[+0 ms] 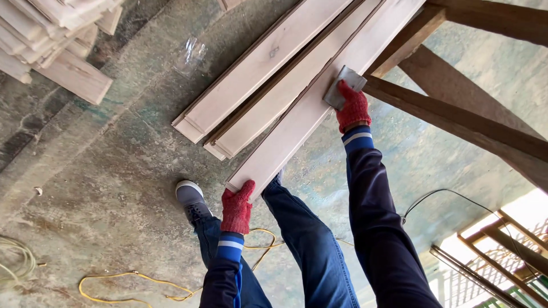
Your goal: Sanding the surface and edges of wooden planks using a power sander and a manual sanding block.
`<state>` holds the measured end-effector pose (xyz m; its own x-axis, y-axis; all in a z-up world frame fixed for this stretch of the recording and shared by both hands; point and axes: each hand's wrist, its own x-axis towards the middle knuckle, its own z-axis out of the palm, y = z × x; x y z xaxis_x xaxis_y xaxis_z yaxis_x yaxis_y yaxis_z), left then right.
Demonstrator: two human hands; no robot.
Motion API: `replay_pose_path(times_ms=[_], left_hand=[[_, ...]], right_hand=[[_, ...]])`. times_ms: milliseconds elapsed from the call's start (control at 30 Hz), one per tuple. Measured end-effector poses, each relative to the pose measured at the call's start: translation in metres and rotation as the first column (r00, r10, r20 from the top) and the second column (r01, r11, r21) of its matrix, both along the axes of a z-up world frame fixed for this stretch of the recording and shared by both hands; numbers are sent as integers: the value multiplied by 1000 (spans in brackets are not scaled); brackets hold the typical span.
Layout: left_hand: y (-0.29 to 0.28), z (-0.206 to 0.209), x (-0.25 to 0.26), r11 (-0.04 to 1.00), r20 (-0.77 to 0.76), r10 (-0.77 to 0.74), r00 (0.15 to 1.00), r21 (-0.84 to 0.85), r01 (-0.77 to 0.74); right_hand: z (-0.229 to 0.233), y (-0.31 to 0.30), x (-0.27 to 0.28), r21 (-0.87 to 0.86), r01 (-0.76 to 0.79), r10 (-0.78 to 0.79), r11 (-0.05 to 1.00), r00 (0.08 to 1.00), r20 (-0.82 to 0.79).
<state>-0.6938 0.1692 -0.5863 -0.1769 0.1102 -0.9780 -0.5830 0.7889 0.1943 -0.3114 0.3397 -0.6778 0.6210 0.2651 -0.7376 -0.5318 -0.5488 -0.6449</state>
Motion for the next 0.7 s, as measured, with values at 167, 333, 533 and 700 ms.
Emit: replay_pose_path(times_ms=[167,333,533,700], left_hand=[[8,-25,-5,959,-98,-264,960,-133,250],[-1,-83,-16,804,-102,-581,807,-224,551],[-16,-136,-31,856,-170,-515,840,-144,496],[-56,-167,-69,818,-325,-575,751,-223,530]], right_hand=[[-17,-9,-4,-101,-102,105,990,994,23],[15,-50,-26,-388,-433,494,814,867,69],[26,-149,-32,-493,-424,501,760,865,29],[53,-213,-47,-541,-364,443,758,897,17]])
